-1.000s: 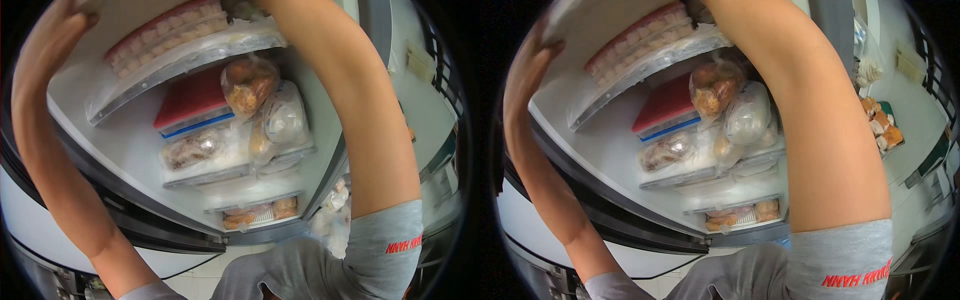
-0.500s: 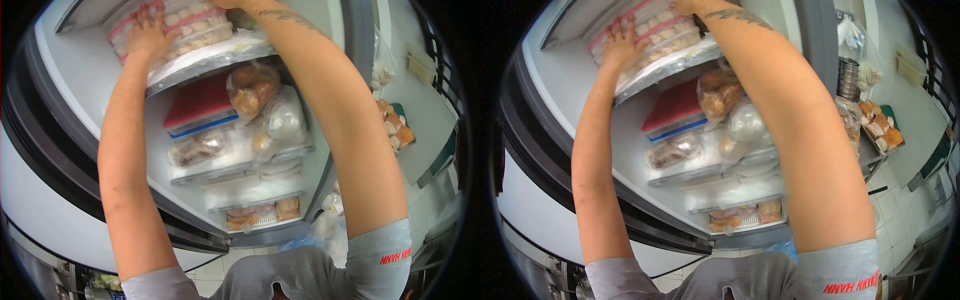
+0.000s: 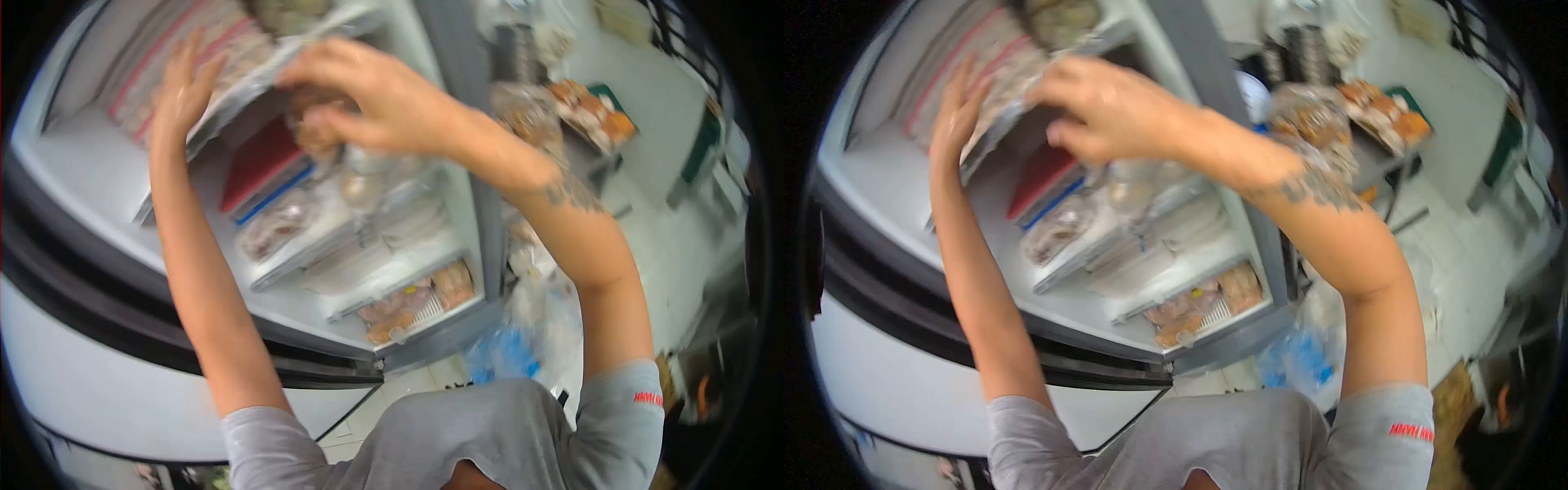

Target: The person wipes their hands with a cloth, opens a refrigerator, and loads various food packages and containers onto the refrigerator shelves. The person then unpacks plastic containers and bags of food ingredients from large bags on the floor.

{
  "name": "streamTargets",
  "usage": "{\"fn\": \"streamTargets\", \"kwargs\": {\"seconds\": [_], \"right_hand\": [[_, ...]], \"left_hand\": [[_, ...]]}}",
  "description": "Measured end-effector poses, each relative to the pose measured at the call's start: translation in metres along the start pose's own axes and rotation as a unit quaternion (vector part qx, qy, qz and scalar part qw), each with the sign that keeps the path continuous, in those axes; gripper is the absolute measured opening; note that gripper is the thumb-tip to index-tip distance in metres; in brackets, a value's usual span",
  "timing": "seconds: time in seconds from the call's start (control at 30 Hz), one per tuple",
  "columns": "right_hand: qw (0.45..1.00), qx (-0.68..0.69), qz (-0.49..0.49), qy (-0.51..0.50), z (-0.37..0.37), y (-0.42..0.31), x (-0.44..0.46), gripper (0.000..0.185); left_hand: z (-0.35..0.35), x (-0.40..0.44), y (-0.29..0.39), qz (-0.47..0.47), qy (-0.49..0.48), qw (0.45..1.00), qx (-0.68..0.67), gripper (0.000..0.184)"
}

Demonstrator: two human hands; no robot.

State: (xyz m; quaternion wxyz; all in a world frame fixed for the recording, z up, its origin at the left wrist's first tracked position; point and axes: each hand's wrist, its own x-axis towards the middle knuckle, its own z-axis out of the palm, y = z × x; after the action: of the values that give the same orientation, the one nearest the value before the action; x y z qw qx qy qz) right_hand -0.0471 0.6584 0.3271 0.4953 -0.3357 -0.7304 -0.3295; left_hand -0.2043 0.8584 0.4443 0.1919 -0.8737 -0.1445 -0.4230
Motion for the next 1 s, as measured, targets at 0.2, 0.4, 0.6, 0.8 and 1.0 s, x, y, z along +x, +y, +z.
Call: {"fn": "streamTargets", "kwargs": {"seconds": [0.2, 0.4, 0.6, 0.8, 1.0], "right_hand": [[0.753, 0.2, 0.625, -0.039, -0.131, -0.09, -0.308, 0.034], [0.115, -0.307, 0.915, 0.236, -0.237, -0.48, -0.591, 0.016], [-0.04, -0.394, 0.863, 0.315, -0.23, -0.633, -0.595, 0.012], [0.255, -0.3, 0.917, 0.069, -0.146, -0.509, -0.762, 0.024], [0.308, -0.141, 0.935, 0.105, 0.011, -0.333, -0.855, 0.03]], "left_hand": [[0.074, -0.204, 0.226, 0.085, -0.21, 0.869, -0.439, 0.027], [0.282, -0.486, 0.279, 0.205, -0.717, 0.615, -0.256, 0.03], [0.283, -0.602, 0.306, 0.24, -0.777, 0.491, -0.311, 0.017], [0.326, -0.624, 0.443, 0.186, -0.703, 0.515, -0.454, 0.016], [0.455, -0.757, 0.598, -0.002, -0.771, 0.403, -0.493, 0.022]]}}
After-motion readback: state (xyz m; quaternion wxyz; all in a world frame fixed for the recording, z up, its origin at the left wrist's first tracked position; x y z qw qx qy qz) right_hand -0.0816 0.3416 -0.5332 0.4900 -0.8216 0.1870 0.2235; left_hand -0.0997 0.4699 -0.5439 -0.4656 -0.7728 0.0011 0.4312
